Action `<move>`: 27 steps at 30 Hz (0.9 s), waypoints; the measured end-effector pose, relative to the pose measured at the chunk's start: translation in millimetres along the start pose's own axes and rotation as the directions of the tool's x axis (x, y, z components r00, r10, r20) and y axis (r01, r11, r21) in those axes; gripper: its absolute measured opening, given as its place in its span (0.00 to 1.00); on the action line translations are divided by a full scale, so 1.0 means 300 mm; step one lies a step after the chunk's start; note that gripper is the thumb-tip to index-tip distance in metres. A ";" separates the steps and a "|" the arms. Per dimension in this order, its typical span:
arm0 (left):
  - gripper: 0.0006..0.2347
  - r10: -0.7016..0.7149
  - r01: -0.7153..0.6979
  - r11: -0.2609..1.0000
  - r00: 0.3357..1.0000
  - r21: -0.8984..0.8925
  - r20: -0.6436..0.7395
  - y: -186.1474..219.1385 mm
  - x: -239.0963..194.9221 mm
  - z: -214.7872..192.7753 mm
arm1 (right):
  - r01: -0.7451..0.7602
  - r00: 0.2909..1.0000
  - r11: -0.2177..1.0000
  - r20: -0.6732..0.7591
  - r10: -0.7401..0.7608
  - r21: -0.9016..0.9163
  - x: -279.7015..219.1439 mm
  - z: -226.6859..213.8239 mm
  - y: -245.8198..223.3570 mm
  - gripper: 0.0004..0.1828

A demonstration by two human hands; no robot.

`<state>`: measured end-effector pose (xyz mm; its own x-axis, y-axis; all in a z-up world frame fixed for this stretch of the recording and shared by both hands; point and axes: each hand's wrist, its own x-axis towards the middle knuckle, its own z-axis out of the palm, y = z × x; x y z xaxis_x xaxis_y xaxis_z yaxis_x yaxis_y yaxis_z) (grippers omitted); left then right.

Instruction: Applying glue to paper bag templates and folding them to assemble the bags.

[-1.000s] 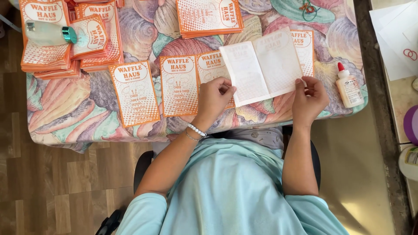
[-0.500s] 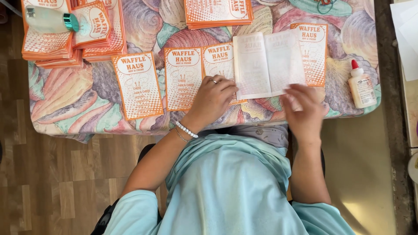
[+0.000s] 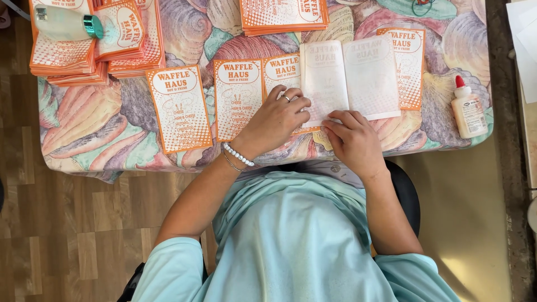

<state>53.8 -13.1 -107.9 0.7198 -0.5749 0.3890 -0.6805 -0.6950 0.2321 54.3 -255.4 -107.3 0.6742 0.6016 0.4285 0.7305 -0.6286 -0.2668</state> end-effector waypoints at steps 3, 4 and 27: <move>0.06 0.007 -0.007 1.000 1.000 0.018 0.027 -0.018 -0.021 0.018 | 0.001 1.000 1.000 -0.006 -0.001 -0.014 -0.004 0.004 0.000 0.05; 0.06 0.007 -0.007 1.000 1.000 0.019 0.029 -0.017 -0.030 0.012 | 0.000 1.000 1.000 -0.006 0.000 -0.012 -0.006 0.004 0.000 0.05; 0.33 0.056 -0.079 0.991 0.977 0.105 0.206 0.006 -0.141 -0.073 | 0.265 0.953 0.901 0.233 -0.191 -0.344 -0.043 0.019 0.015 0.22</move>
<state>19.1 19.4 -104.2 0.6933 -0.6896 0.2092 -0.7171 -0.6889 0.1055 49.3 -263.2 -119.0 0.5287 0.8086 0.2581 0.7990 -0.5768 0.1702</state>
